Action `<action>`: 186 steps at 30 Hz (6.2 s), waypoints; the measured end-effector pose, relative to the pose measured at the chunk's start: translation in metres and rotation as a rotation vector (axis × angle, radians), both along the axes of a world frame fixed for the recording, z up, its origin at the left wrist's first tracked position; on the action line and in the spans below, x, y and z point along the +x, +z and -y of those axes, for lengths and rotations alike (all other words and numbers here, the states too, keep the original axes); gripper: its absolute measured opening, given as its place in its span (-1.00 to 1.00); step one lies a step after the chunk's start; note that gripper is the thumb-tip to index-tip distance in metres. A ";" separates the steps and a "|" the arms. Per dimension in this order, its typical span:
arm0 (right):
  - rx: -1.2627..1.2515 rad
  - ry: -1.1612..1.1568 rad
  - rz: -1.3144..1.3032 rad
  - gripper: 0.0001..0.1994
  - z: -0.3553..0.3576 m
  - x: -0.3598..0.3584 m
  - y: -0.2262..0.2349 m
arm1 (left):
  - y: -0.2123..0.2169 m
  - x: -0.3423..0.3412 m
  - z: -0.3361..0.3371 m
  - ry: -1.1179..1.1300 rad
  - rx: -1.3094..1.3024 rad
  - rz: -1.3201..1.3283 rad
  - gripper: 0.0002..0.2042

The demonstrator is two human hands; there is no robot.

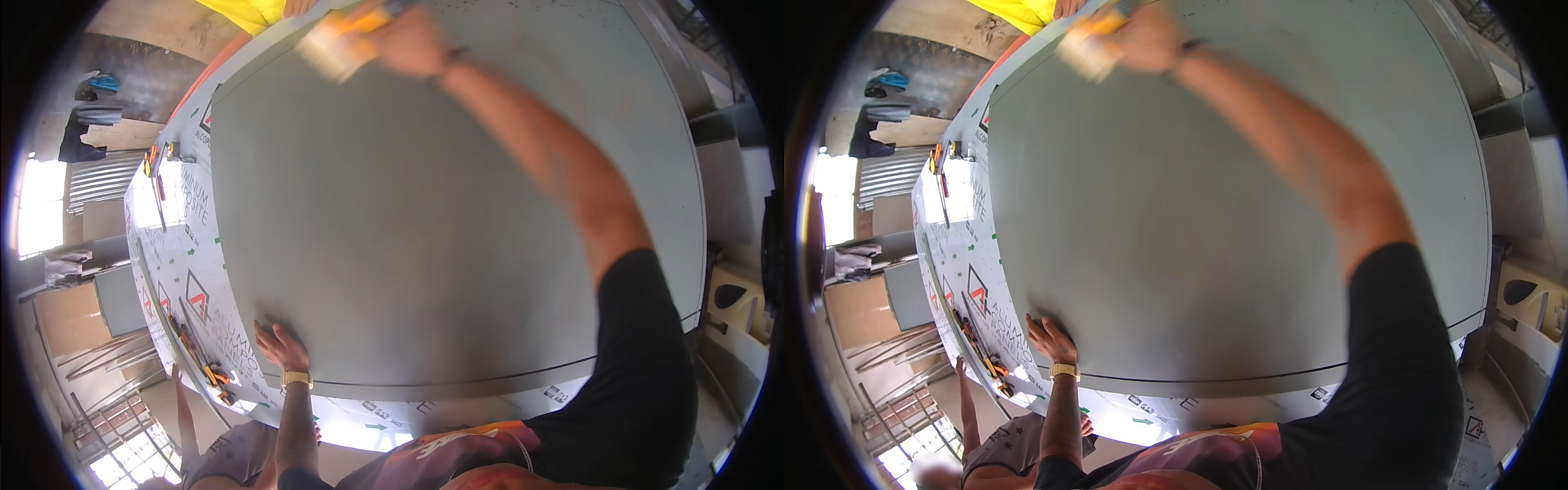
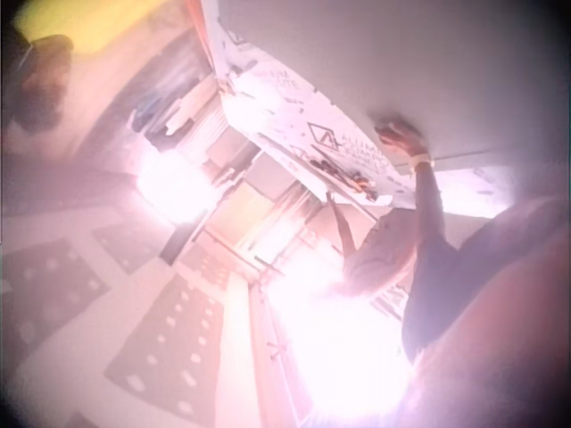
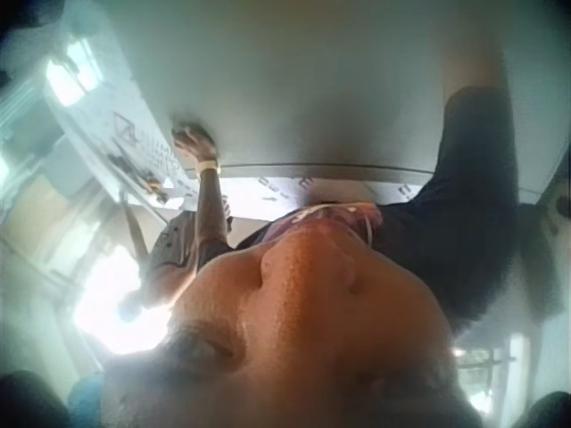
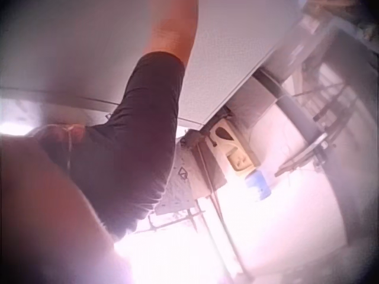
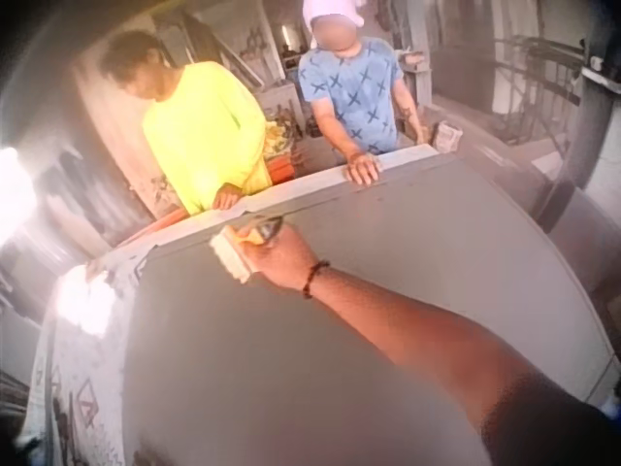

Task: The person aligns a metal trim piece along the edge of a large aluminum composite panel, then uses a yellow utility knife to score and cut the panel. They continue to position and secure the trim along the panel's edge while coworkers assist with holding and measuring.

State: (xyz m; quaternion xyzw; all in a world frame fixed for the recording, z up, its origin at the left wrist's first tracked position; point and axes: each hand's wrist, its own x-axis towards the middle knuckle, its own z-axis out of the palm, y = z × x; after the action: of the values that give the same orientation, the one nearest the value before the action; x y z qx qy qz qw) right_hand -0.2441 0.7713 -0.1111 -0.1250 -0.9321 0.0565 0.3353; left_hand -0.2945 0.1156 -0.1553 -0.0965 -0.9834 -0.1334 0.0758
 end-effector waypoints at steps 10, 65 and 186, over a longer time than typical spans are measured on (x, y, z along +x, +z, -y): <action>-0.819 -0.210 -0.319 -0.57 -0.047 -0.090 -0.029 | 0.003 0.002 0.005 -0.084 0.060 0.012 -0.28; -0.107 -0.983 -0.197 -0.50 -0.361 0.445 0.006 | 0.000 -0.005 -0.002 0.032 -0.052 0.100 -0.03; -0.563 -0.834 -0.498 -0.68 0.519 0.781 0.065 | 0.082 0.364 0.276 -0.971 0.520 0.871 0.00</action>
State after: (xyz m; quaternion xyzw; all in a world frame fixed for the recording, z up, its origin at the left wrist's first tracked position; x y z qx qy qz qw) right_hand 0.5367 0.2522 -0.0457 -0.5507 -0.6452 0.1934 0.4930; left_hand 0.0694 -0.1603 -0.0735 -0.4413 -0.7061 -0.4098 -0.3724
